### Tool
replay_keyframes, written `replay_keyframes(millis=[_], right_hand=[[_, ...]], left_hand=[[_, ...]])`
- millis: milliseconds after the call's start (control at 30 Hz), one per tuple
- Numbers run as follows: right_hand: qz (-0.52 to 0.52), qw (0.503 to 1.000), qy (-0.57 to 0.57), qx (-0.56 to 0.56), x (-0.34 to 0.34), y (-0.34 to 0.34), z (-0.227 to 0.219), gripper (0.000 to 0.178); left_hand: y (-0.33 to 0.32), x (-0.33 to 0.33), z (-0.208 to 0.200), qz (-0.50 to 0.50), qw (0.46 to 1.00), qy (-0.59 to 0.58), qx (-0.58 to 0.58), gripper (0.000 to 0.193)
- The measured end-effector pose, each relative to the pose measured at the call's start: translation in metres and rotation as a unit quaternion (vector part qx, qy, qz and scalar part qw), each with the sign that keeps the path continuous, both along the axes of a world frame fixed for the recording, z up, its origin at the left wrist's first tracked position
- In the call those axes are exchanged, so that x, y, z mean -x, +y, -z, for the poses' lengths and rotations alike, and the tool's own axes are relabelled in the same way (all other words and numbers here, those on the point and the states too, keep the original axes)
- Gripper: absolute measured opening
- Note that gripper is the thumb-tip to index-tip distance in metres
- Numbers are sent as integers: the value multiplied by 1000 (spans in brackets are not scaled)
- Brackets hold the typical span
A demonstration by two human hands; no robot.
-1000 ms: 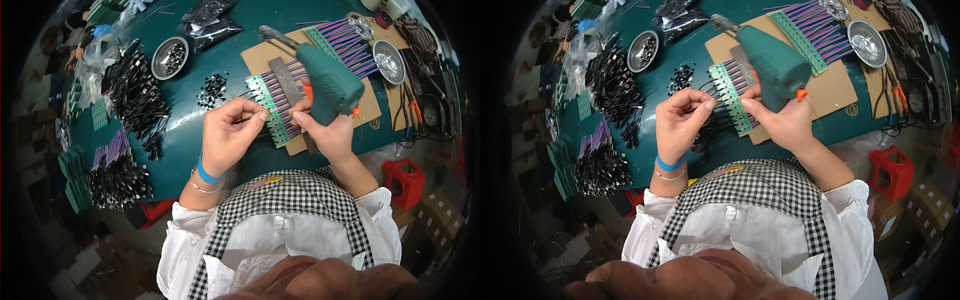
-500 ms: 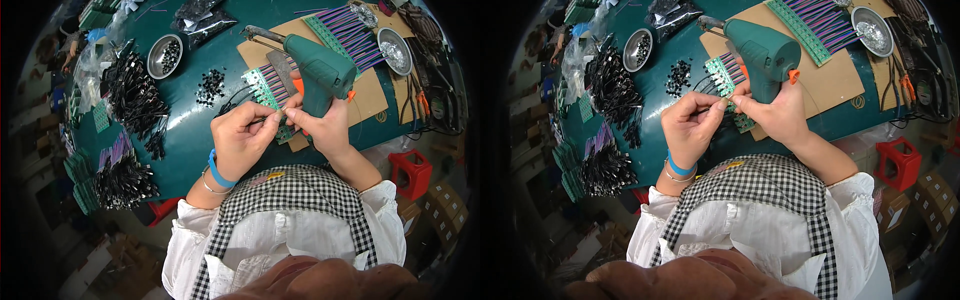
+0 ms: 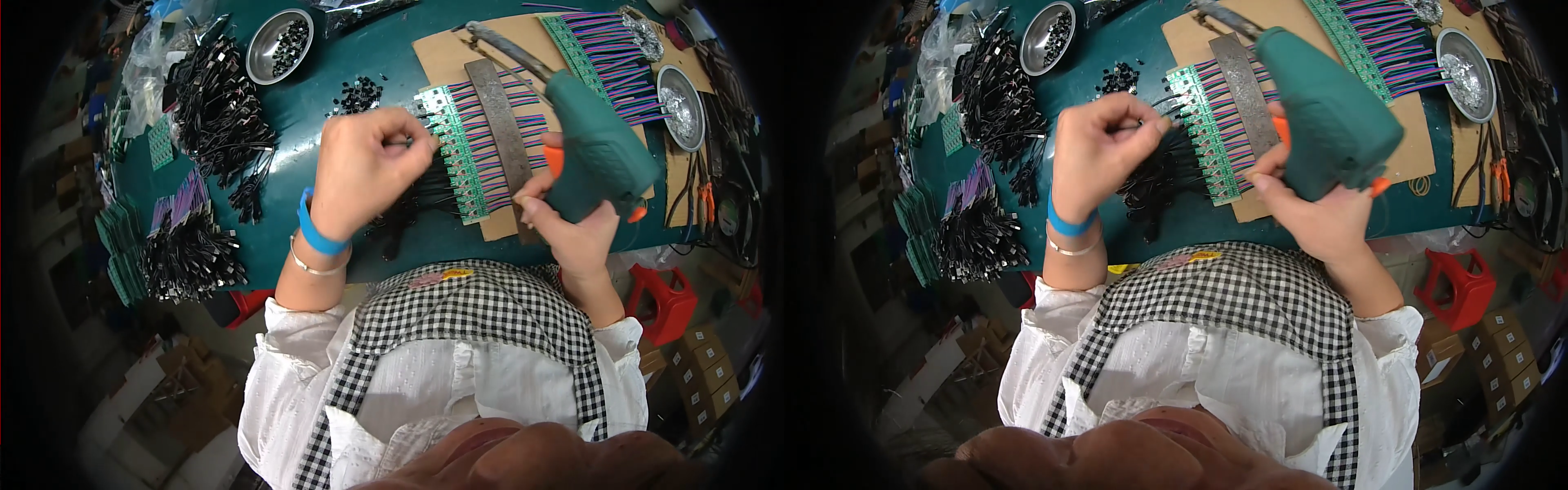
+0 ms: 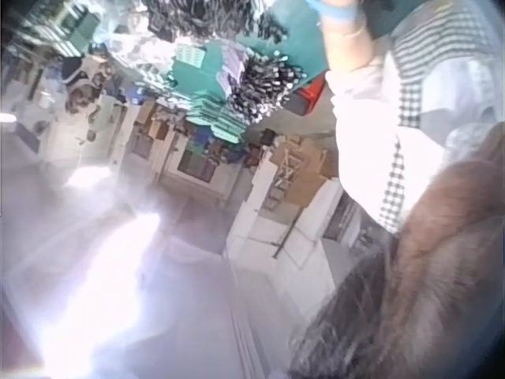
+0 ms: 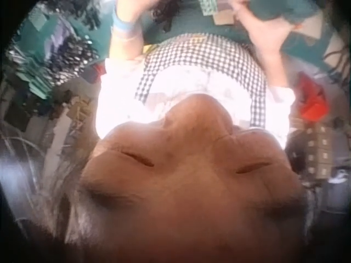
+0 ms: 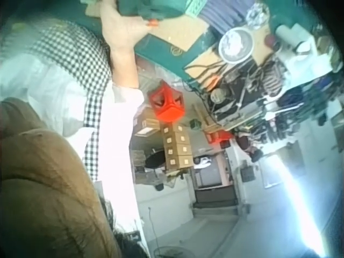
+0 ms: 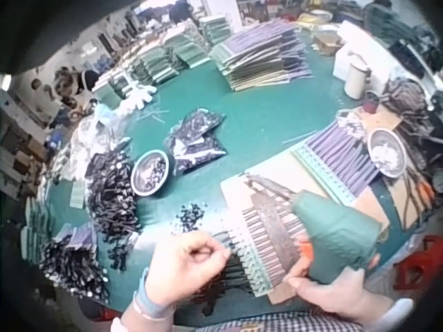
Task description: The person solders wires onto LED PCB strips using a soldering iron.
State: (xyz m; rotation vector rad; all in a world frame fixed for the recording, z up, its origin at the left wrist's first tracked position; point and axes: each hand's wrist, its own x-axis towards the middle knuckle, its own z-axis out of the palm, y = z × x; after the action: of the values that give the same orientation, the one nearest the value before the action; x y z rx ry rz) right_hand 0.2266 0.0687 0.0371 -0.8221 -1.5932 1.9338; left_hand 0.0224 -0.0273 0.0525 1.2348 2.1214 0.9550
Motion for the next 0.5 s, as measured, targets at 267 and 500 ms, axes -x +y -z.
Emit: replay_keyframes(millis=[267, 500], right_hand=[[36, 998, -3, 59, -27, 9, -7, 55], [8, 997, -16, 77, -43, 12, 4, 51]], left_hand=[[27, 34, 51, -10, 999, 7, 31, 18], [33, 31, 56, -33, 999, -8, 24, 17]])
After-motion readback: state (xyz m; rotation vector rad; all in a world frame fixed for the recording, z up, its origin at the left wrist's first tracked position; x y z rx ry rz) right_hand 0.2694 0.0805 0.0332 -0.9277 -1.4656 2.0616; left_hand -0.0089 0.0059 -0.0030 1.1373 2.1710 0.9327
